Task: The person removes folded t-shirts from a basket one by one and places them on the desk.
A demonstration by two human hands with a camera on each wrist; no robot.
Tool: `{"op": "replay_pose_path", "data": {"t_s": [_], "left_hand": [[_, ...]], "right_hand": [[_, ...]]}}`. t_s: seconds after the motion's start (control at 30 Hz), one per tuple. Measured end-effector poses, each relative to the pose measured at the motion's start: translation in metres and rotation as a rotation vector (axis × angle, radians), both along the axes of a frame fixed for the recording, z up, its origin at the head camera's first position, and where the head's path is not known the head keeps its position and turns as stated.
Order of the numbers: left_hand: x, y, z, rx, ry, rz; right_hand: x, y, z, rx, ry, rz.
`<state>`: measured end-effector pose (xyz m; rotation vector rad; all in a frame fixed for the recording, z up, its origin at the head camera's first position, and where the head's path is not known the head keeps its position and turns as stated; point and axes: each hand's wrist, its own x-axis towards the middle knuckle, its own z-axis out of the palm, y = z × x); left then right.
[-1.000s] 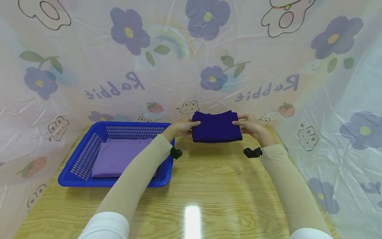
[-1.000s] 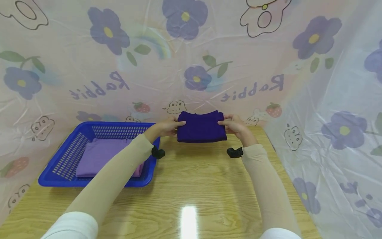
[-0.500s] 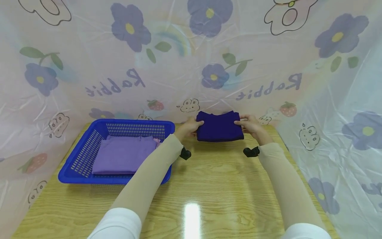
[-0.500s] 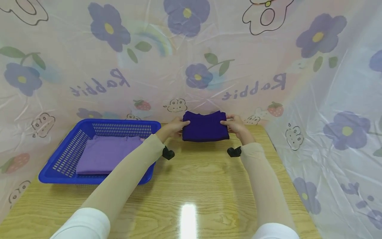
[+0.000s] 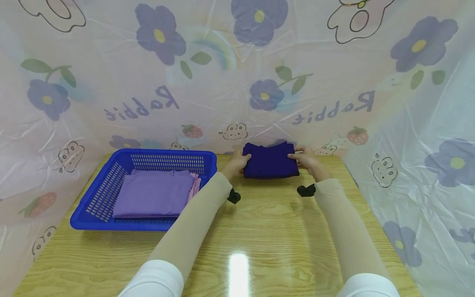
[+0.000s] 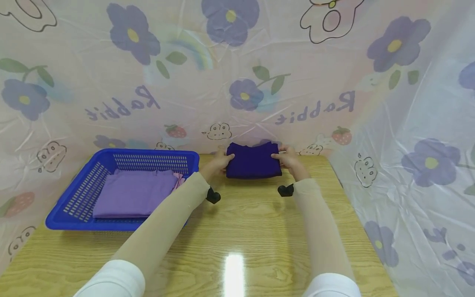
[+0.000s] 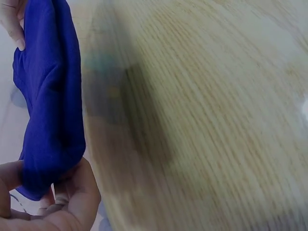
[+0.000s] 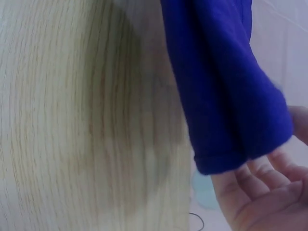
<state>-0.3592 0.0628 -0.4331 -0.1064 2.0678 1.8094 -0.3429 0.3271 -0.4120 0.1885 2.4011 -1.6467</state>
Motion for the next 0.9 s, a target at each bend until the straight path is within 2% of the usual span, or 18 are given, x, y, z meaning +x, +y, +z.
{"op": "replay_pose_path", "data": {"t_s": [0.3,0.6,0.77,0.9], "left_hand": [[0.005,0.001,-0.01,-0.024,0.02,0.025],[-0.006,0.007,-0.019,-0.25,0.096,0.038],[-0.005,0.01,-0.021,-0.27,0.106,0.068],[-0.005,0.013,-0.024,-0.26,0.067,0.074]], "right_hand": [[-0.005,0.0,-0.014,0.043,-0.04,-0.012],[-0.01,-0.001,-0.026,0.041,-0.016,-0.037],[-0.013,-0.001,-0.031,0.014,-0.018,-0.067],[-0.013,0.0,-0.035,0.011,-0.023,-0.075]]}}
